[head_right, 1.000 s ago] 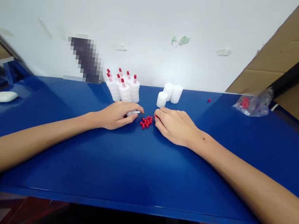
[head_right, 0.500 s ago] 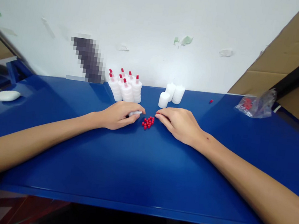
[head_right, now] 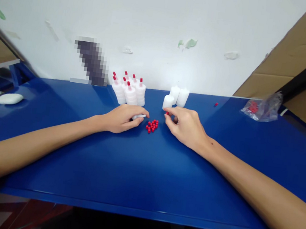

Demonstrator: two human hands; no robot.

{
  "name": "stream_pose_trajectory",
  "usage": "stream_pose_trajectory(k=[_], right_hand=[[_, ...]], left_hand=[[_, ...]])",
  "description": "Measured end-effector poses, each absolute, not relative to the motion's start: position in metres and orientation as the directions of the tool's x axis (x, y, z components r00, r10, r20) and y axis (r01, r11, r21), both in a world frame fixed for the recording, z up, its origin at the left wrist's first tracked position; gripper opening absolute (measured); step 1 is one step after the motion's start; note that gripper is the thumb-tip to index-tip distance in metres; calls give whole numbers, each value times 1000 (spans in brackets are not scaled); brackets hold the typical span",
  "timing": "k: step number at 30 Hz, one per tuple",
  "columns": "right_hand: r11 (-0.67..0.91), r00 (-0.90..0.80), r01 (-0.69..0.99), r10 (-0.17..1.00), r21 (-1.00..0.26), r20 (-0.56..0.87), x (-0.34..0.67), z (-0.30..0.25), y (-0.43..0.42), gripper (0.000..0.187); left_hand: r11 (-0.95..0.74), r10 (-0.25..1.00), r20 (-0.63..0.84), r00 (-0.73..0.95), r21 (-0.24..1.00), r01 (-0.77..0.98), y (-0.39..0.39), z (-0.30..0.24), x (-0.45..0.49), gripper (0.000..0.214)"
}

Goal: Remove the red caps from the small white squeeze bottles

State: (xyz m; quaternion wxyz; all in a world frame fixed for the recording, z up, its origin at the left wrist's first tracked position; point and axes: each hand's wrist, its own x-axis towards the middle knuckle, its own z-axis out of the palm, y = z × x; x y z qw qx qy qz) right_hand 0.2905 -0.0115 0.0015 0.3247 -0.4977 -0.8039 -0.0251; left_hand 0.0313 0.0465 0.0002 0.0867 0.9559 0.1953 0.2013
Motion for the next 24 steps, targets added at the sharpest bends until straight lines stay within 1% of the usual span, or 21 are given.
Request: stream_pose_trajectory(k=[2,4,9,13,15,19,24], right_hand=[[515,-280,797,778,-316,562,291,2,-12,28],[530,-284,785,767,-320,575,292,2,-11,25],[610,-376,753,707,-247,599,294,-3,-7,24],[645,-429,726,697,-241,575,294,-6,-7,25],[651,-446,718,703,-248,554,293,-6,-7,24],[628,-438,717,744,-303,505,292,-4,-8,16],[579,-414,748,789,-324,455,292,-3,-10,28]], left_hand=[[-910,406,351,844,241,337,47,0,31,31],[-908,409,349,843,242,341,47,-1,31,31],[-899,429,329,841,251,360,47,0,31,31],[-901,424,328,844,247,357,46,1,32,31],[-901,425,327,844,246,358,46,1,32,31],[-901,424,329,844,245,357,47,0,32,30],[-902,423,331,844,245,356,47,0,31,29]])
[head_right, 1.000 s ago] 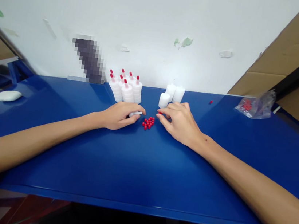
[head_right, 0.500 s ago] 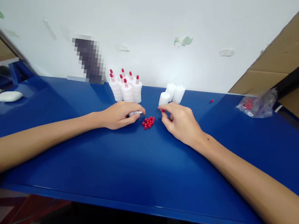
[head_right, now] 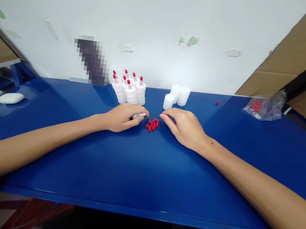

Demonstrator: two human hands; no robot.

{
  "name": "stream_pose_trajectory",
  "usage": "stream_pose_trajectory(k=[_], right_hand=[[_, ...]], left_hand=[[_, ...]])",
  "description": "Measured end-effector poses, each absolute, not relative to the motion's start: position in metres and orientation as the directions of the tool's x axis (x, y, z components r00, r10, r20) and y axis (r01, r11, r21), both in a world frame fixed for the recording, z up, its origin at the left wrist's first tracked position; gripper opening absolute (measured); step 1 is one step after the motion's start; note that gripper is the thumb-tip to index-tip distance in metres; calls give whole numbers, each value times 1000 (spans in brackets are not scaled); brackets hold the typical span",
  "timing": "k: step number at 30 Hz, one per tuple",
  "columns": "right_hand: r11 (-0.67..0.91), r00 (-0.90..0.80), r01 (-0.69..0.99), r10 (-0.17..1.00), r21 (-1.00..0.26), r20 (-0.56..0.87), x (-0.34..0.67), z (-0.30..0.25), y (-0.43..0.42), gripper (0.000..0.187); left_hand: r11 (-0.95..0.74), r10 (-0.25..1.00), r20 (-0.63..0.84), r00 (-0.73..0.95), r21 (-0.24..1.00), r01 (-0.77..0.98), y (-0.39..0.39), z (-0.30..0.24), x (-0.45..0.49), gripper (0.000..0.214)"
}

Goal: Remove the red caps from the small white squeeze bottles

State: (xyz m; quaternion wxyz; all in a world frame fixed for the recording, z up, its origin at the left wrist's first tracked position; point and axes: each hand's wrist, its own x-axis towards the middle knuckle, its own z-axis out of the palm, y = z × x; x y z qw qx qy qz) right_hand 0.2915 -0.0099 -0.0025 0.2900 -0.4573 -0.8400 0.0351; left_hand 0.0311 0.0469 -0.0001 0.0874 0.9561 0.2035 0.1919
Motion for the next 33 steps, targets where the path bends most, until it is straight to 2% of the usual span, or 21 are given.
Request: stream_pose_trajectory(k=[9,24,33], right_hand=[[638,-495,735,737,-230,461,295,-8,-8,28],[665,-529,688,733,-291,428,294,-5,-8,17],[633,-496,725,753,-271,432,293,-4,-8,26]], left_hand=[[-902,422,327,846,244,355,47,0,32,29],[-904,415,329,848,253,345,47,1,33,28],[-902,421,327,846,246,354,46,1,32,28]])
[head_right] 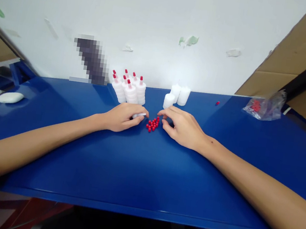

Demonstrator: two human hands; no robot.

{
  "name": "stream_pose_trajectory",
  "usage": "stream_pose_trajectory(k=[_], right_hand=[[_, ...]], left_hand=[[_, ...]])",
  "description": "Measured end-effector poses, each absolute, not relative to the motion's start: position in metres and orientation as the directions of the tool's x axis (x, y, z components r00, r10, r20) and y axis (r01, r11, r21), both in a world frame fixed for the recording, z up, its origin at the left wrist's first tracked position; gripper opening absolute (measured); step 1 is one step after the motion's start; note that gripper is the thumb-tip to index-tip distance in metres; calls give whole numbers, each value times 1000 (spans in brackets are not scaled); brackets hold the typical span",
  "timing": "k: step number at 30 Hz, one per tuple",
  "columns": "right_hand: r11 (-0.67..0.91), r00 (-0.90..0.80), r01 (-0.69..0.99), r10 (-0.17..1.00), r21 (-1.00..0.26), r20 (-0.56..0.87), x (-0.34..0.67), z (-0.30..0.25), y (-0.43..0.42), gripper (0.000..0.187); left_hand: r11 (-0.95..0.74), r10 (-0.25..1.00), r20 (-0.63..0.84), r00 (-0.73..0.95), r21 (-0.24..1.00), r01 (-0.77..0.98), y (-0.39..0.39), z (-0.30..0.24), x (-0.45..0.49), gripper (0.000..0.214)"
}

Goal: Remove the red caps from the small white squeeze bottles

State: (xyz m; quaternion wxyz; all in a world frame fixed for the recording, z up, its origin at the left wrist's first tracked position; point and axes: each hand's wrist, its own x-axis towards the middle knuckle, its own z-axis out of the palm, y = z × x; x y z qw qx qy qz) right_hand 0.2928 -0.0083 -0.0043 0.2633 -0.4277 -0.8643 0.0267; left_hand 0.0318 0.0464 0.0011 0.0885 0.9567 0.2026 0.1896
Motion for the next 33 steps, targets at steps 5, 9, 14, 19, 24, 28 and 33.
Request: stream_pose_trajectory(k=[5,9,14,19,24,28,33], right_hand=[[615,-501,747,771,-253,394,292,-4,-8,26],[657,-555,704,746,-270,369,294,-4,-8,26],[651,-553,710,751,-268,360,294,-4,-9,25],[635,-528,730,759,-252,381,292,-4,-8,24],[613,-519,754,776,-236,358,292,-4,-7,19],[617,-525,749,775,-241,353,293,-4,-7,17],[627,-537,739,769,-247,347,293,-4,-7,19]], left_hand=[[-901,423,323,847,245,357,46,1,32,28],[-900,428,323,844,245,362,46,1,32,28],[-900,426,323,845,246,359,46,2,33,28],[-903,419,327,847,246,352,46,2,33,27],[-903,420,322,849,246,353,46,1,33,28],[-902,421,322,848,247,354,46,2,33,29],[-898,429,321,844,255,360,46,2,33,29]])
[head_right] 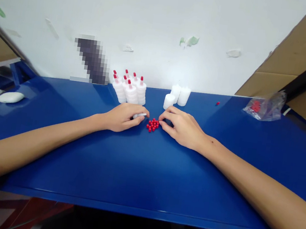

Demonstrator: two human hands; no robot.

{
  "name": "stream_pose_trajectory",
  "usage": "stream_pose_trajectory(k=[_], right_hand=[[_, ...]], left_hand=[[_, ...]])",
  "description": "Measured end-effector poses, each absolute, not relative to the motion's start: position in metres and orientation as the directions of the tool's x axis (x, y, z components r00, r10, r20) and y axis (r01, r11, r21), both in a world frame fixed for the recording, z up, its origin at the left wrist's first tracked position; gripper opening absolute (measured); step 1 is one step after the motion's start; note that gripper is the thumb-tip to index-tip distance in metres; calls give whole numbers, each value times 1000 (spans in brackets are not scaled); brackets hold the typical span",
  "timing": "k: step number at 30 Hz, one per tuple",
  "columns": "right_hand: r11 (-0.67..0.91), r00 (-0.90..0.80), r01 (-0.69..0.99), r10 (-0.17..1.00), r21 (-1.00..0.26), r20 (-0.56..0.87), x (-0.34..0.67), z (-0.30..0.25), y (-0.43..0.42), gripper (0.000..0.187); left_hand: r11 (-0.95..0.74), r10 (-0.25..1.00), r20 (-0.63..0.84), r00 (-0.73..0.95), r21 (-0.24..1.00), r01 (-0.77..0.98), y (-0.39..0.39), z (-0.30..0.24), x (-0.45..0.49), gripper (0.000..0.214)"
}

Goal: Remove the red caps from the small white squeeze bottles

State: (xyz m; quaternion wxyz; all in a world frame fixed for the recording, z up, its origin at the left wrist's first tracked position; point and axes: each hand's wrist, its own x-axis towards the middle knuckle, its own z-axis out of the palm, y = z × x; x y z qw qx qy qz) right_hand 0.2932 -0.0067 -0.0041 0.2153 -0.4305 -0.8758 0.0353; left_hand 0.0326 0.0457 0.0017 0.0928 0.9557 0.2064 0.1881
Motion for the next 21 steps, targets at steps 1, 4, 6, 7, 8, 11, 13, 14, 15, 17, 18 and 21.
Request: stream_pose_trajectory(k=[1,4,6,7,8,11,13,14,15,17,18,21], right_hand=[[629,-539,739,768,-243,346,293,-4,-7,19],[650,-554,731,743,-208,377,293,-3,-9,22],[671,-548,722,705,-171,450,291,-1,-13,25],[684,-543,713,678,-154,494,290,-1,-16,26],[705,-546,697,644,-136,536,288,0,-19,27],[788,-618,613,525,-60,586,281,2,-28,34],[832,-680,555,455,-2,576,276,2,-34,41],[845,-700,534,431,18,570,274,2,-36,44],[852,-708,523,416,28,571,272,1,-38,45],[857,-698,515,405,21,590,269,1,-41,46],[857,-686,515,404,11,605,268,1,-42,45],[852,-655,523,410,-11,634,267,5,-45,46]], left_hand=[[-895,434,322,842,258,363,46,2,32,29],[-892,442,334,833,263,367,45,2,32,30],[-899,430,355,830,254,357,44,1,31,33],[-907,414,374,830,242,344,43,0,30,36],[-917,394,398,829,225,328,43,0,29,38],[-949,313,488,815,141,280,42,-3,27,44],[-969,225,565,794,47,242,41,-4,26,44],[-976,173,603,779,-3,218,41,-4,26,44],[-980,120,636,762,-45,192,40,-5,26,43],[-985,52,682,729,-86,151,38,-6,26,46],[-988,44,691,721,-78,135,37,-7,26,48],[-991,133,688,713,76,111,36,-6,26,60]])
